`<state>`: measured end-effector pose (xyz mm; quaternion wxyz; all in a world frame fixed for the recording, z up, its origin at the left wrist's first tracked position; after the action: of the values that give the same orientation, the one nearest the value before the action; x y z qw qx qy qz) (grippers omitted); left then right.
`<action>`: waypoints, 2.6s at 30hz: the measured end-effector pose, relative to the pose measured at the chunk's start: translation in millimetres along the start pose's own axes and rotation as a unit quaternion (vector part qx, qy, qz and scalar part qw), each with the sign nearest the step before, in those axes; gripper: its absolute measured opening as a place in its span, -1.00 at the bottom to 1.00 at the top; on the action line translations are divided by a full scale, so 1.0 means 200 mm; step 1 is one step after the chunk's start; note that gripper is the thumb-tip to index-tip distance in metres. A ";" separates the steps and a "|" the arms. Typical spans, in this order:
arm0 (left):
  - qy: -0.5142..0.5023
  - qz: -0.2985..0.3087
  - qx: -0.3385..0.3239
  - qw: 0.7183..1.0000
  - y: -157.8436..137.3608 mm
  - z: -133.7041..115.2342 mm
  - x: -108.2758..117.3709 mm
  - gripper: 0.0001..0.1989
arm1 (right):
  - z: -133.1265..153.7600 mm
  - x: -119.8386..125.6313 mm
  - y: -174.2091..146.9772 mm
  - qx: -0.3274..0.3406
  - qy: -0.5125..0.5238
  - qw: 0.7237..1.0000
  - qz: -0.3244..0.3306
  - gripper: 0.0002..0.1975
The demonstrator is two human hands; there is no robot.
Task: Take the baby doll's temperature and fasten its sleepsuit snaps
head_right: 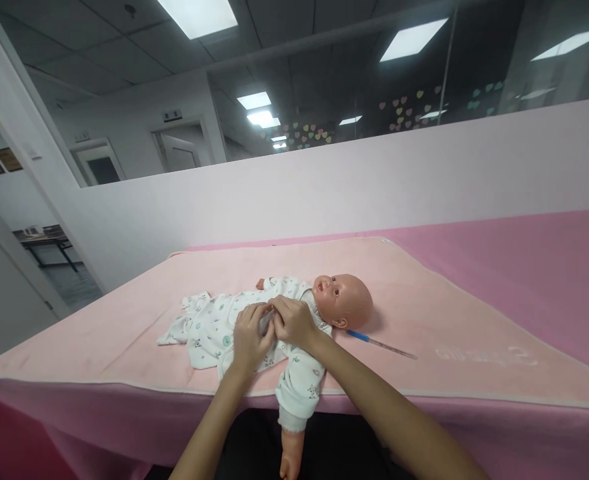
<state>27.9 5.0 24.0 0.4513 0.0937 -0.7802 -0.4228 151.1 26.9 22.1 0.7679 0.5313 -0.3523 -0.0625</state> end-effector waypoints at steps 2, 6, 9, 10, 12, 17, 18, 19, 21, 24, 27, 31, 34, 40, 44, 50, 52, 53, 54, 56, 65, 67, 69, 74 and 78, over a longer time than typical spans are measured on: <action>0.018 0.006 -0.007 1.000 0.00 0.00 0.00 -0.78 | 0.00 0.00 0.00 0.002 0.008 1.000 0.000 -0.74; 0.046 0.022 -0.006 0.999 0.01 0.01 -0.02 -0.81 | 0.00 0.00 0.00 0.001 0.010 1.000 0.003 -0.74; 0.058 0.027 -0.002 0.998 0.01 0.02 -0.03 -0.83 | 0.00 0.00 0.00 0.001 0.005 1.000 -0.007 -0.75; 0.059 0.028 -0.001 0.998 0.01 0.02 -0.03 -0.84 | 0.00 0.00 0.00 0.002 0.003 1.000 -0.015 -0.75; 0.058 0.029 0.000 0.998 0.01 0.02 -0.04 -0.87 | 0.00 0.00 0.00 0.004 -0.003 1.000 -0.030 -0.73; 0.048 0.016 0.008 0.999 0.01 0.02 -0.04 -0.91 | 0.00 0.00 0.00 0.010 -0.023 0.999 -0.033 -0.70; 0.046 0.014 0.008 0.999 0.01 0.02 -0.04 -0.91 | 0.00 0.00 0.00 0.011 -0.024 0.999 -0.030 -0.69; 0.045 0.013 0.008 0.999 0.01 0.03 -0.04 -0.92 | -0.01 0.00 0.00 0.011 -0.026 0.999 -0.027 -0.69; 0.038 0.009 0.005 0.999 0.01 0.03 -0.04 -0.92 | -0.01 0.00 0.00 0.012 -0.030 0.999 -0.023 -0.68; 0.015 0.002 0.006 1.000 0.01 0.04 -0.04 -0.92 | -0.01 -0.01 0.00 0.015 -0.029 0.999 -0.022 -0.67; -0.019 -0.006 0.011 1.000 0.00 0.04 -0.04 -0.93 | -0.02 -0.01 0.00 0.016 -0.029 0.999 -0.024 -0.69; -0.077 -0.045 0.025 0.996 0.00 0.05 -0.03 -0.95 | -0.03 -0.01 -0.01 0.024 -0.027 0.999 -0.023 -0.69; -0.118 -0.064 0.041 0.990 0.00 0.05 -0.02 -0.94 | -0.03 -0.01 -0.01 0.038 -0.021 0.999 -0.018 -0.68; -0.141 -0.037 0.059 0.988 0.00 0.05 -0.01 -0.84 | -0.04 -0.03 -0.02 0.046 -0.018 0.999 -0.013 -0.68; -0.121 -0.038 0.058 0.990 0.00 0.04 -0.01 -0.86 | -0.04 -0.03 -0.02 0.052 -0.021 0.998 -0.011 -0.68; -0.048 -0.043 0.050 0.997 0.00 0.03 -0.01 -0.92 | -0.04 -0.02 -0.01 0.051 -0.028 0.998 -0.007 -0.71; -0.003 -0.056 0.059 0.997 -0.01 0.03 -0.01 -0.95 | -0.04 -0.02 -0.01 0.043 -0.025 0.999 -0.006 -0.71; 0.015 -0.067 0.066 0.996 -0.01 0.02 0.00 -0.94 | -0.04 -0.02 -0.01 0.040 -0.023 0.999 -0.005 -0.72; 0.028 -0.082 0.072 0.994 -0.01 0.02 0.00 -0.93 | -0.04 -0.02 -0.01 0.036 -0.021 0.999 -0.005 -0.72; 0.035 -0.122 0.077 0.989 -0.02 0.02 0.02 -0.95 | -0.04 -0.03 -0.01 0.029 -0.019 0.999 -0.003 -0.72; 0.020 -0.062 -0.013 0.998 -0.01 -0.01 0.00 -0.92 | -0.04 -0.03 -0.01 0.014 -0.024 1.000 0.000 -0.77; 0.025 -0.028 -0.014 0.999 0.00 0.00 -0.01 -0.92 | -0.04 -0.02 -0.01 0.012 -0.025 1.000 0.007 -0.78; 0.021 -0.007 -0.007 1.000 0.00 0.00 -0.01 -0.92 | -0.03 -0.02 0.00 0.009 -0.028 0.999 0.018 -0.81; -0.006 0.004 0.031 1.000 -0.02 0.04 0.00 -0.91 | -0.03 -0.02 0.01 0.015 -0.038 0.999 0.030 -0.82; -0.006 0.003 0.039 0.999 -0.02 0.04 0.00 -0.91 | -0.03 -0.02 0.01 0.015 -0.037 0.999 0.035 -0.82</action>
<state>20.0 7.0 20.0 0.4440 0.1058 -0.7991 -0.3914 151.0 34.0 21.0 0.7480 0.5277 -0.3995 -0.0495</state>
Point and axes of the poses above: each hand's wrist, its own y-axis towards the middle knuckle, its own x-axis out of the back of the hand, z = x × y, the point moved 2 cm from there along y, towards the middle knuckle
